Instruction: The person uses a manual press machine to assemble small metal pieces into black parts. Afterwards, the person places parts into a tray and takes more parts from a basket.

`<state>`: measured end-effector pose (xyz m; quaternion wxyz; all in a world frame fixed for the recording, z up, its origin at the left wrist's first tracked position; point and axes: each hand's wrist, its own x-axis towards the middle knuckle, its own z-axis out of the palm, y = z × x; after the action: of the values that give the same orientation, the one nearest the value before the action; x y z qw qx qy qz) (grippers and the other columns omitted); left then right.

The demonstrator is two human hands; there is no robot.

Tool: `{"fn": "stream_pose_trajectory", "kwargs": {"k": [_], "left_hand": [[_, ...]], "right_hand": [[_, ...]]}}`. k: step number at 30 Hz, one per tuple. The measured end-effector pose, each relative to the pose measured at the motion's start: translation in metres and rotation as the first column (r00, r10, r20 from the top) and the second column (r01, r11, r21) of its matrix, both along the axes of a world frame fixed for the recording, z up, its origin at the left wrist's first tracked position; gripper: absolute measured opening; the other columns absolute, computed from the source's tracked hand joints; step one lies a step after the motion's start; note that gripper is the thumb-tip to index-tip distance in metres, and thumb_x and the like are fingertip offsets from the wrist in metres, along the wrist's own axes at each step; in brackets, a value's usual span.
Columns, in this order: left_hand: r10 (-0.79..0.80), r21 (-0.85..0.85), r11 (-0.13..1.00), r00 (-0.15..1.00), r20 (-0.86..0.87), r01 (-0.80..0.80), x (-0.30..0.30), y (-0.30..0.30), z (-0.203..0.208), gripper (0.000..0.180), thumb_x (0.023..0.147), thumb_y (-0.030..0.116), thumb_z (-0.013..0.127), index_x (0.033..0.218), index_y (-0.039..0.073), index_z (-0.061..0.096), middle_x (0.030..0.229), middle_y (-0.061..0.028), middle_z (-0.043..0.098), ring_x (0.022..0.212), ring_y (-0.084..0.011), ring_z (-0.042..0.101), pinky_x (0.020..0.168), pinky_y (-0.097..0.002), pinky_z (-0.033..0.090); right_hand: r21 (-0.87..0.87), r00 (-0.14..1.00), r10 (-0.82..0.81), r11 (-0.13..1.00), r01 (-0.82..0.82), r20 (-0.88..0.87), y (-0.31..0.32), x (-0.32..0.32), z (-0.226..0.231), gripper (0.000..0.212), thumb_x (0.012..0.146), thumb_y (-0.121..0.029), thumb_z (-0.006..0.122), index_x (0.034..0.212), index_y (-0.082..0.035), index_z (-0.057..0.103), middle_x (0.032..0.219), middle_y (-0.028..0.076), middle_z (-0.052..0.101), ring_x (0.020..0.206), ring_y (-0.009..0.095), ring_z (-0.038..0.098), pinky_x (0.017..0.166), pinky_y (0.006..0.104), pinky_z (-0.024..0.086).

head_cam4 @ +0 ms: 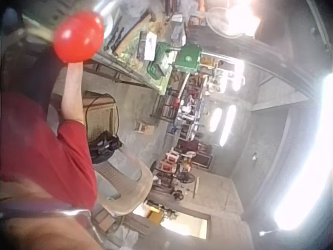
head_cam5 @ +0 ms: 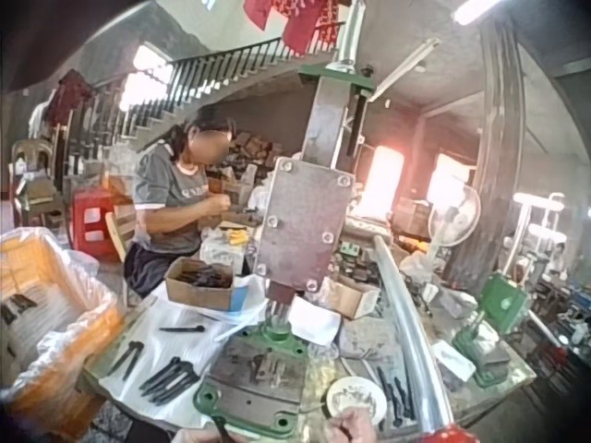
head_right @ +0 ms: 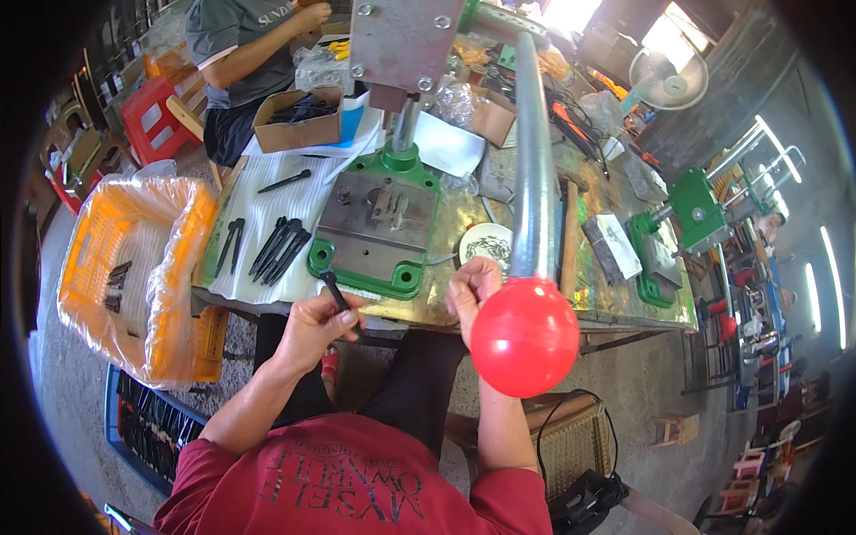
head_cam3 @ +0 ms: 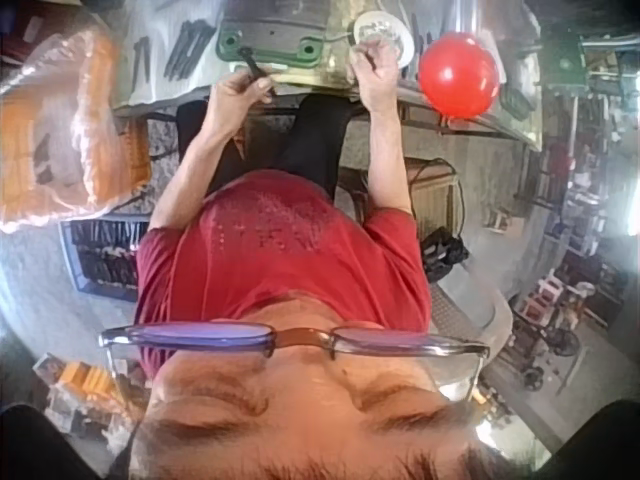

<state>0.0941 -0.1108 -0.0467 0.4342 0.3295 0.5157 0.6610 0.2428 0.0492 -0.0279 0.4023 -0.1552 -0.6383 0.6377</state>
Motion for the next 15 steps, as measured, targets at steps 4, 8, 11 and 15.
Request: {"fn": "stream_pose_trajectory", "kwargs": {"k": [4, 8, 11, 15], "left_hand": [[0.041, 0.090, 0.994, 0.973, 0.227, -0.063, 0.003, 0.007, 0.006, 0.020, 0.079, 0.012, 0.054, 0.096, 0.001, 0.054, 0.076, -0.0046, 0.057, 0.069, -0.0099, 0.054, 0.058, -0.0208, 0.046], [0.012, 0.154, 0.983, 0.883, 0.469, -0.096, 0.004, 0.009, 0.002, 0.018, 0.080, 0.013, 0.052, 0.095, 0.004, 0.052, 0.082, -0.0064, 0.056, 0.072, -0.0166, 0.057, 0.059, -0.0247, 0.049], [0.006, 0.163, 0.980, 0.839, 0.544, -0.113, 0.004, 0.006, 0.002, 0.017, 0.081, 0.013, 0.050, 0.095, 0.003, 0.052, 0.081, -0.0065, 0.057, 0.071, -0.0155, 0.057, 0.059, -0.0249, 0.049], [0.002, 0.171, 0.977, 0.805, 0.593, -0.129, 0.005, 0.002, 0.001, 0.016, 0.082, 0.013, 0.049, 0.094, 0.003, 0.052, 0.080, -0.0068, 0.057, 0.069, -0.0140, 0.056, 0.059, -0.0249, 0.049]], "right_hand": [[-0.092, 0.988, 0.136, 0.985, -0.143, -0.076, -0.034, -0.013, -0.007, 0.020, 0.079, -0.004, 0.050, 0.092, -0.008, 0.034, 0.067, 0.004, 0.046, 0.049, 0.008, 0.038, 0.045, 0.0197, 0.033], [-0.169, 0.970, 0.222, 0.957, -0.236, -0.098, -0.058, -0.023, -0.012, 0.019, 0.079, -0.001, 0.048, 0.091, -0.007, 0.034, 0.068, 0.003, 0.044, 0.051, 0.008, 0.039, 0.045, 0.0196, 0.034], [-0.196, 0.965, 0.245, 0.946, -0.259, -0.091, -0.067, -0.027, -0.015, 0.020, 0.079, -0.003, 0.050, 0.090, -0.007, 0.034, 0.069, 0.004, 0.045, 0.051, 0.008, 0.039, 0.045, 0.0198, 0.033], [-0.193, 0.958, 0.273, 0.939, -0.285, -0.084, -0.072, -0.029, -0.017, 0.019, 0.079, -0.003, 0.050, 0.090, -0.007, 0.034, 0.070, 0.003, 0.045, 0.051, 0.008, 0.039, 0.045, 0.0194, 0.033]]}}
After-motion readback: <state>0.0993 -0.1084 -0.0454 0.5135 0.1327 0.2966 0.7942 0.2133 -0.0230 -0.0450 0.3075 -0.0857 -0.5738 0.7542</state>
